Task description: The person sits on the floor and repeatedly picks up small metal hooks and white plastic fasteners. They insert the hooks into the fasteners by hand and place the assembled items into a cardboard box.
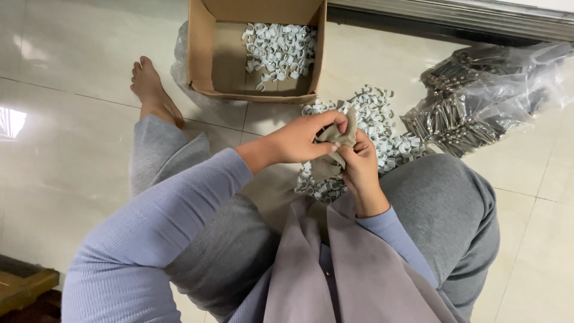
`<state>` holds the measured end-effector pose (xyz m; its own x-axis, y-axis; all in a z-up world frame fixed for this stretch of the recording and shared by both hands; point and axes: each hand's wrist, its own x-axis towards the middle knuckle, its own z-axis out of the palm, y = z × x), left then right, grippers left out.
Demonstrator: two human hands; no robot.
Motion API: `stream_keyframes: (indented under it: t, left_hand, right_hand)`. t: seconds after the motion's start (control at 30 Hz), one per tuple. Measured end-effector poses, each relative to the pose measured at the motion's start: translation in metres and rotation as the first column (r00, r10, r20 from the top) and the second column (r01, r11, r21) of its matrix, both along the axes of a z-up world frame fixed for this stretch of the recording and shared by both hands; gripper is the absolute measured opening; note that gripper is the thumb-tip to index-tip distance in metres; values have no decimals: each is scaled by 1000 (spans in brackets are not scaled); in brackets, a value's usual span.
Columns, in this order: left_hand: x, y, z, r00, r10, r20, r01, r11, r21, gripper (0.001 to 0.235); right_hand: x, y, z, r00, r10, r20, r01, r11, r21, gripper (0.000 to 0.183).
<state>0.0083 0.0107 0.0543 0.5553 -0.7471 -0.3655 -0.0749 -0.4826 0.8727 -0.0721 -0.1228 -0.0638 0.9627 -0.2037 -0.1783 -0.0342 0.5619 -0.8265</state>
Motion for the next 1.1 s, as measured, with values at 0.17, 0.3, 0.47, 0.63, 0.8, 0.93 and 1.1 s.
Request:
stream_keyframes:
  t: [0.17, 0.3, 0.47, 0.63, 0.8, 0.93, 1.1]
  left_hand:
    - [4, -2, -7, 993, 105, 51, -102, 993, -57, 17]
    - [5, 0, -17, 974, 182, -137, -206, 959, -196, 21]
    - [3, -1, -10, 957, 115, -266, -193, 939, -286, 37]
    - [-1, -3, -31, 976, 135, -173, -169, 965, -201, 36]
    - [-1, -3, -18, 991, 121, -53, -126, 984, -123, 27]
    - [3, -1, -13, 988, 157, -5, -157, 982, -110, 19]
    - [11, -1, -19, 938, 233, -257, -301, 914, -272, 18]
  right_hand:
    - [2, -1, -2, 999, -38, -14, 39, 999, 12, 17]
    - [3, 1, 24, 999, -48, -7, 49, 993, 109, 13]
    - [5, 3, 37, 996, -79, 40, 71, 982, 172, 17]
    - [5, -3, 19, 993, -117, -15, 117, 993, 19, 8]
    - [4, -2, 15, 996, -75, -55, 74, 997, -20, 6]
    - [5, -4, -8, 982, -164, -95, 171, 983, 73, 11]
    - [9, -6, 22, 952, -276, -134, 299, 933, 199, 12]
